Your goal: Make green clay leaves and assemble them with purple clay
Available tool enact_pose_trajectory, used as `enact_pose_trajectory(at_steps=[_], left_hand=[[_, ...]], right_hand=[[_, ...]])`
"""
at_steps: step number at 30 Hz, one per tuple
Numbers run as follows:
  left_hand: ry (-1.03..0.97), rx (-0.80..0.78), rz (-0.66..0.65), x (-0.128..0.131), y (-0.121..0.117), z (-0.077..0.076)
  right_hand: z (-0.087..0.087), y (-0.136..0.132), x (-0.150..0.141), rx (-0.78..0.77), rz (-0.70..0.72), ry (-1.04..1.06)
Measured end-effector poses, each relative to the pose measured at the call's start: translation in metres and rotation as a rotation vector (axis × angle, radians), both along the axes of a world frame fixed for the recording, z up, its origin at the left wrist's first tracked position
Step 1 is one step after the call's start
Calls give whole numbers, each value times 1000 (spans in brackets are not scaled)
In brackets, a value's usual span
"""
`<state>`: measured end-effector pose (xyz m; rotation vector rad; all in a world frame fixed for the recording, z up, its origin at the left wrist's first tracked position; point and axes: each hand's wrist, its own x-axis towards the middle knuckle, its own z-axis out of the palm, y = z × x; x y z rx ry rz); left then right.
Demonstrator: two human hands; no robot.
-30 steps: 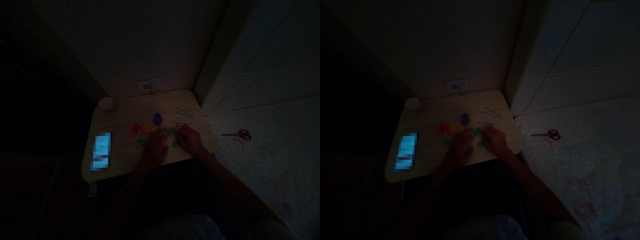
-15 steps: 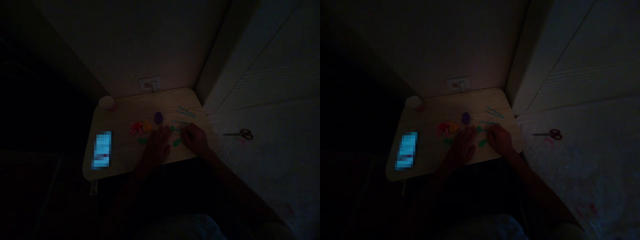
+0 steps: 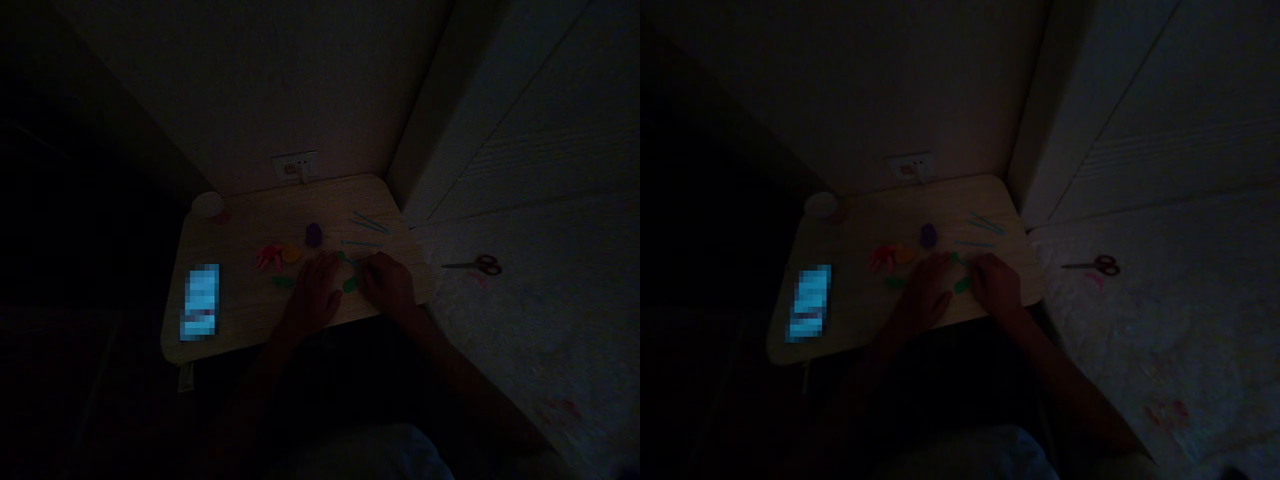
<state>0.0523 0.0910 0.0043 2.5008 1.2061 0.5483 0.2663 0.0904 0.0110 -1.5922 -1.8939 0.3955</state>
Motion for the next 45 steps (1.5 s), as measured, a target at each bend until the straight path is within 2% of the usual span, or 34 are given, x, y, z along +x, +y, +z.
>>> enact_pose_trajectory(at_steps=[6,11,17,23,27,35,39,45], left_hand=[[-155,63,66,-6,1,-2],[-65,53,121,-2,-1,1],[-24,69,112,1,-2,4],[14,65,81,2,-1,8],[15,68,64,1,-1,9],[-78,47,37,-2,-1,5],[-116,66,51,-3,1,3],[-221,238,149,-22,-20,14]], right_hand=[[3,-2,-5,-10,-20,-6],[0,-2,-9,-11,4,11],[3,16,-1,-49,-102,-28],[9,49,-6,-174,93,-157],[10,59,-13,-210,142,-222],[16,51,-2,-318,171,-305],[15,47,1,-298,162,-258],[9,47,5,-260,178,-227]])
